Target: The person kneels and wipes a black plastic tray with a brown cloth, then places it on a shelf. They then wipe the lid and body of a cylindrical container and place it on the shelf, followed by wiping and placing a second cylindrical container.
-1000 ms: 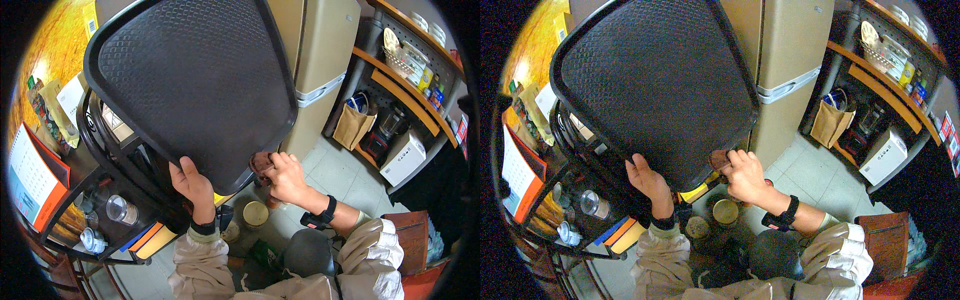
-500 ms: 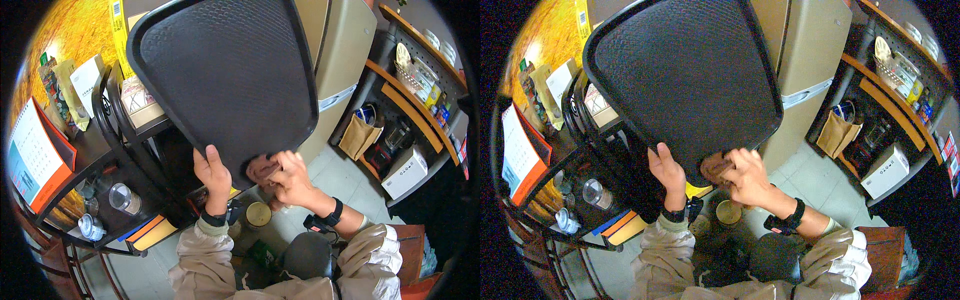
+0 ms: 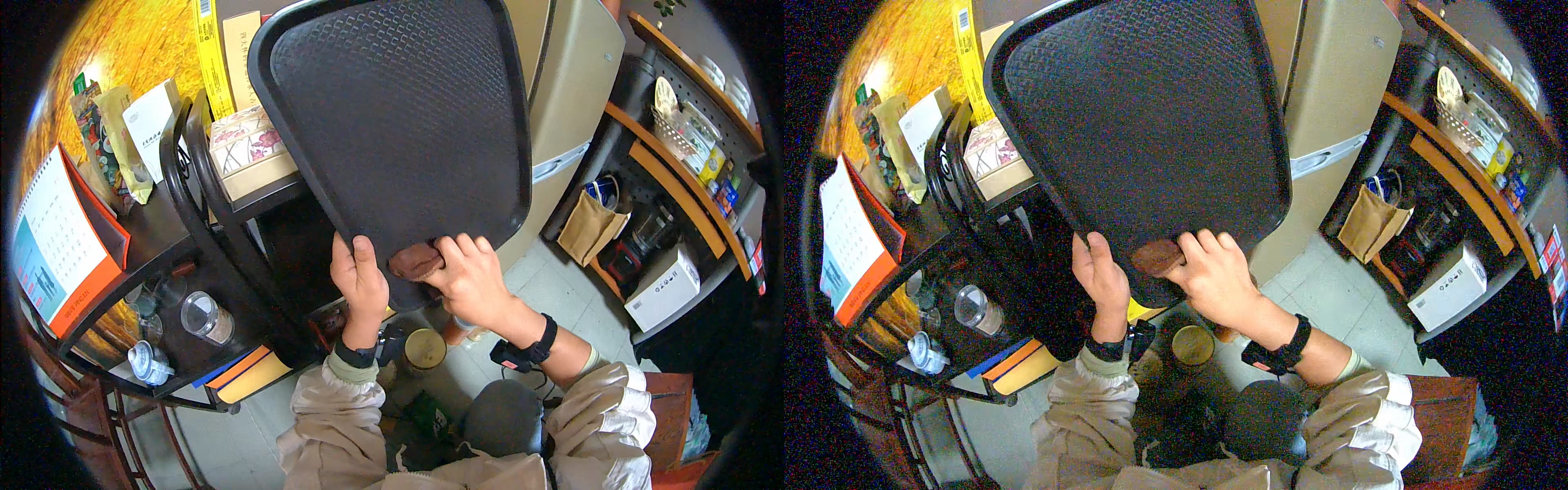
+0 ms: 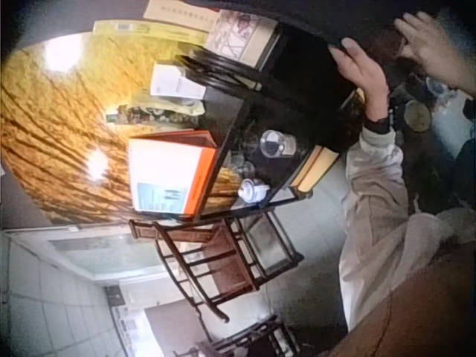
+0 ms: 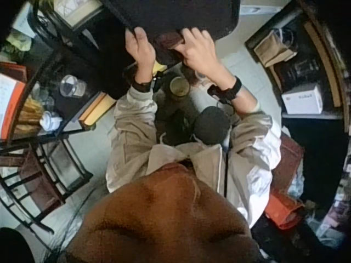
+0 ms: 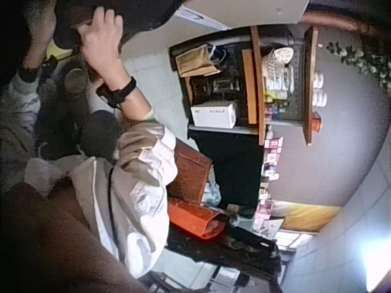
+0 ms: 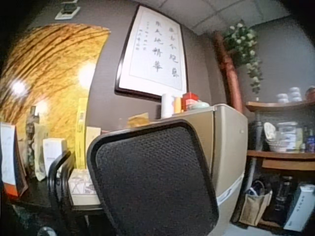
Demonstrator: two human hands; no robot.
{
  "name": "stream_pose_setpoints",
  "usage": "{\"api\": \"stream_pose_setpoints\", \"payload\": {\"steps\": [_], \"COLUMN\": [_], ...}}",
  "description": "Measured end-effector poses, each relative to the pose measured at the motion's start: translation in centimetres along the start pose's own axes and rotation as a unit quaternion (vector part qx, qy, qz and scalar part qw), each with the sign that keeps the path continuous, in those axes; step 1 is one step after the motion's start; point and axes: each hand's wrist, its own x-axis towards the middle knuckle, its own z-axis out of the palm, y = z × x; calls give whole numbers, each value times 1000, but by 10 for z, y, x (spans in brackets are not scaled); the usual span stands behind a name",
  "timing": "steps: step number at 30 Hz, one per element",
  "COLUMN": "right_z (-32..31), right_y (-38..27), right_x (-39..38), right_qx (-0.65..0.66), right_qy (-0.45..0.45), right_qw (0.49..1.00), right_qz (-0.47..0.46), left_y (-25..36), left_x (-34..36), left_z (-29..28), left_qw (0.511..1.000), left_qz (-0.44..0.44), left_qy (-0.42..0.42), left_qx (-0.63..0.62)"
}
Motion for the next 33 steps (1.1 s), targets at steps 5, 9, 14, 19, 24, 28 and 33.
{"api": "stream_pose_setpoints", "payload": {"steps": [5,9,14,19,24,28,33], "right_z": [5,7,10,9,-16,-52,-60], "right_y": [2,4,14,64,104,94,47], "right_x": [-24,-37,-60,-108,-127,-103,-61], "right_qx": [7,14,25,211,528,620,650], "right_qy": [-69,-112,-66,0,187,235,275], "right_qw": [998,994,996,948,720,628,635], "right_qz": [1,1,61,237,410,407,312], "left_y": [-3,-5,-7,0,0,1,3], "left_x": [1,-2,-6,-8,-15,-33,-51], "left_z": [3,3,10,11,20,35,56], "left_qw": [999,999,999,993,980,962,919], "left_qz": [23,22,27,23,17,17,173], "left_qy": [0,-4,-15,-63,-148,-203,-269], "left_qx": [-31,-23,29,99,136,183,232]}}
